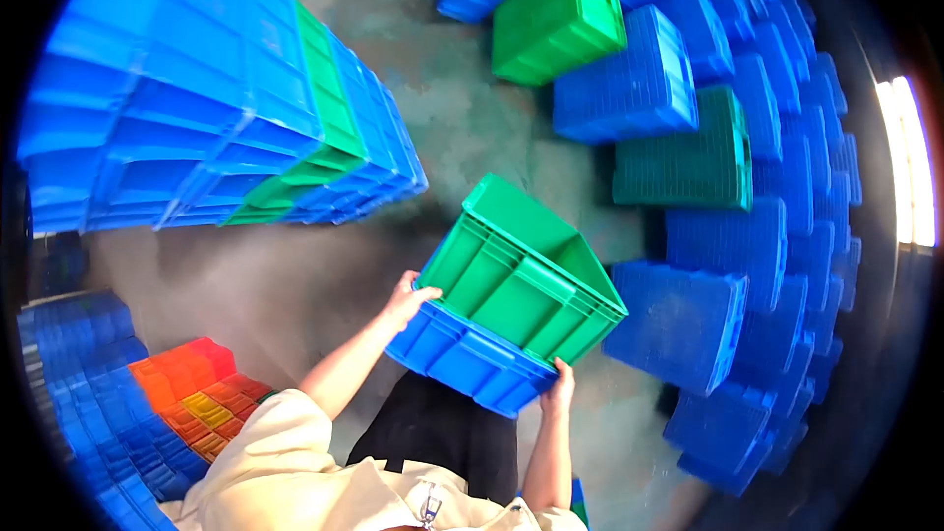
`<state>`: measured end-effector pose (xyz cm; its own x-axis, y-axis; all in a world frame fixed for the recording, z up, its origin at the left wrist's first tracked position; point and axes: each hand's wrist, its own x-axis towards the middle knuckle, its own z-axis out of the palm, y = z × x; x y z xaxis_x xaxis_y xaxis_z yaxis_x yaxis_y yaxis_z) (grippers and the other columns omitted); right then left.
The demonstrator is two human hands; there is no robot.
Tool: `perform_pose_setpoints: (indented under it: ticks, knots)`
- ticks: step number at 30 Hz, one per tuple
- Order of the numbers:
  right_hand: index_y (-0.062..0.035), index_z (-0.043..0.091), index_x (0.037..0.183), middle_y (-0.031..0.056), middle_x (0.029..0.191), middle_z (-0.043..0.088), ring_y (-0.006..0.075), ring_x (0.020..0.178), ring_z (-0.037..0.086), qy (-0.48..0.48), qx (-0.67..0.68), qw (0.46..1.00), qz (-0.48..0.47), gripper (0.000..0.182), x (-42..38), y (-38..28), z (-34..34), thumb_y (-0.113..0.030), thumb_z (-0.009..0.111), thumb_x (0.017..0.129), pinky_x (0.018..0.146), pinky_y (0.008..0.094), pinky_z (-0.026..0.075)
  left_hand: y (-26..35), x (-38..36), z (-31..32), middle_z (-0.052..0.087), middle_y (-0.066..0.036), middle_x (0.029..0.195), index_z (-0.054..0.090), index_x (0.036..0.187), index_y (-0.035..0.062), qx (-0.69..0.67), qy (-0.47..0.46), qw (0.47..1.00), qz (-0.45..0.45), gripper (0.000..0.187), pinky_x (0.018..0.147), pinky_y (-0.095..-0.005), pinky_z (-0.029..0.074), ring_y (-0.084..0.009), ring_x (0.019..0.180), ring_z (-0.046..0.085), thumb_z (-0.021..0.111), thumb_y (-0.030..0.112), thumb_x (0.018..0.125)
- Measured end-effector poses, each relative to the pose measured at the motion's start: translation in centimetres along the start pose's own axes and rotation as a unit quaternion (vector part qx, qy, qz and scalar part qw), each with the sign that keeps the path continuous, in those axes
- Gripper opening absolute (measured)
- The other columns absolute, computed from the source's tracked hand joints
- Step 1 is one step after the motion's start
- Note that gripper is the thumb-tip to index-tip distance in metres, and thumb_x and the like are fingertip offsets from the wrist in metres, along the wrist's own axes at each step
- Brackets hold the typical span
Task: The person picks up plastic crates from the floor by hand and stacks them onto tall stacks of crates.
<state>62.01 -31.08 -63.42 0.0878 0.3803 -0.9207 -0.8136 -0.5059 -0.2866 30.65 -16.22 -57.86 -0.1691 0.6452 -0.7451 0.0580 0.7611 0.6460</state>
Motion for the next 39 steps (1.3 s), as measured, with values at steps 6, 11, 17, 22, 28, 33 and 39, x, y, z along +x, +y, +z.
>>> perform_pose_setpoints:
  ticks: [6,11,17,22,28,33,39]
  knots:
    - [0.0005,0.051,0.102,0.0104,0.094,0.057,0.0239,0.085,0.055,-0.072,0.002,0.987,-0.143,0.036,-9.0,-3.8,9.1,-0.018,0.055,0.071,0.078,0.036,0.043,7.4,-7.8,-5.9,0.054,-0.011,0.084,0.043,0.098,0.0001,-0.081,-0.007,0.995,0.065,0.045,0.068,-0.0312,0.045,-0.0166,0.077,0.054,0.068,0.018,0.066]
    - [-0.005,0.051,0.105,0.0105,0.099,0.056,0.0266,0.09,0.053,-0.259,0.018,0.924,-0.28,0.042,-18.9,-7.5,15.6,-0.029,0.056,0.071,0.081,0.0401,0.043,16.4,-19.0,-10.4,0.055,-0.013,0.092,0.042,0.101,-0.004,-0.15,-0.042,0.936,0.315,0.048,0.076,-0.0285,0.042,-0.0169,0.085,0.052,0.068,0.02,0.068]
    - [-0.0093,0.049,0.109,0.0068,0.103,0.055,0.022,0.093,0.053,-0.434,0.047,0.762,-0.478,0.033,-40.2,-13.8,24.8,-0.029,0.052,0.082,0.079,0.0365,0.045,28.6,-39.5,-17.8,0.051,-0.012,0.102,0.039,0.115,-0.0016,-0.181,-0.067,0.81,0.555,0.053,0.081,-0.0316,0.04,-0.0186,0.094,0.05,0.063,0.014,0.07]
    - [-0.009,0.05,0.109,0.0094,0.102,0.055,0.0238,0.09,0.055,-0.511,0.04,0.646,-0.565,0.036,-54.9,-26.4,35.1,-0.03,0.054,0.08,0.071,0.0346,0.046,43.4,-50.2,-18.9,0.054,-0.011,0.097,0.05,0.1,-0.0013,-0.119,0.023,0.653,0.748,0.04,0.077,-0.0295,0.041,-0.0171,0.09,0.051,0.062,0.022,0.07]
    - [-0.0018,0.054,0.101,0.0108,0.098,0.06,0.0235,0.091,0.056,-0.671,-0.032,0.551,-0.495,0.033,-65.3,-30.6,44.1,-0.027,0.053,0.08,0.078,0.034,0.044,48.4,-58.5,-25.8,0.06,-0.008,0.077,0.057,0.088,-0.0042,-0.133,-0.072,0.568,0.809,0.027,0.062,-0.0257,0.048,-0.0139,0.066,0.058,0.058,0.021,0.077]
    - [-0.0003,0.051,0.103,0.0125,0.099,0.058,0.0243,0.091,0.055,-0.717,-0.062,0.47,-0.511,0.034,-70.9,-27.7,50.4,-0.026,0.052,0.08,0.08,0.0348,0.043,48.6,-62.0,-32.0,0.06,-0.008,0.08,0.057,0.089,-0.0021,-0.122,-0.104,0.537,0.828,0.024,0.062,-0.0254,0.048,-0.0143,0.066,0.058,0.057,0.019,0.077]
    - [-0.0018,0.055,0.095,0.0102,0.091,0.061,0.0228,0.083,0.058,-0.734,-0.123,0.419,-0.52,0.031,-75.7,-22.6,58.2,-0.028,0.052,0.08,0.075,0.0345,0.046,48.1,-63.7,-38.8,0.06,-0.009,0.084,0.055,0.095,-0.0003,-0.121,-0.062,0.523,0.842,0.026,0.069,-0.0296,0.049,-0.0176,0.074,0.058,0.056,0.021,0.08]
